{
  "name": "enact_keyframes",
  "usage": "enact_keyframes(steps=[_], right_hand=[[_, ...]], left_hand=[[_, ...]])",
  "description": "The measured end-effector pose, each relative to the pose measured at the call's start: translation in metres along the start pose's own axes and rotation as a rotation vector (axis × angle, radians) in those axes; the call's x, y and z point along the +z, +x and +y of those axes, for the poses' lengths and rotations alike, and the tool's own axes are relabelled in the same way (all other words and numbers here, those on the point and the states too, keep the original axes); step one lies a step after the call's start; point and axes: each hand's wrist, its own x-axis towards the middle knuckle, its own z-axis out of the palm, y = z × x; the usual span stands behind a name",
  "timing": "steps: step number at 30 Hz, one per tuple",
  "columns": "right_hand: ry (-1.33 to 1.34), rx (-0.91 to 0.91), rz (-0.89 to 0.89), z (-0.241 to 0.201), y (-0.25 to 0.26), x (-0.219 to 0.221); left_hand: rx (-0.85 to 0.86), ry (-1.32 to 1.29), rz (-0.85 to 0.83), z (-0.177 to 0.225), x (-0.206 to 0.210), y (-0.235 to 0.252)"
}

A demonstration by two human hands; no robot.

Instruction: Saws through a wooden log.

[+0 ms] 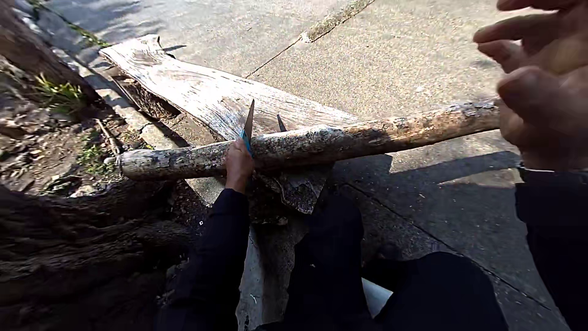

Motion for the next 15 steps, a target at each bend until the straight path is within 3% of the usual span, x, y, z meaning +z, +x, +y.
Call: enact_keyframes(steps=[5,8,12,15], right_hand=[[-0.469,0.232,-0.579,0.127,0.004,0.156],[-0.592,0.443,-0.857,0.199,-0.011,0.216],[-0.561,0.57,-0.865,0.228,-0.028,0.236],[-0.524,0.665,-0.904,0.231,-0.016,0.234]], left_hand=[[-0.061,-0.076,-0.007,-0.001,0.0,0.002],[-0.106,-0.154,-0.064,-0.002,-0.001,-0.004],[-0.158,-0.161,-0.126,-0.01,-0.02,-0.05],[-0.094,-0.126,-0.085,-0.027,-0.042,-0.118]])
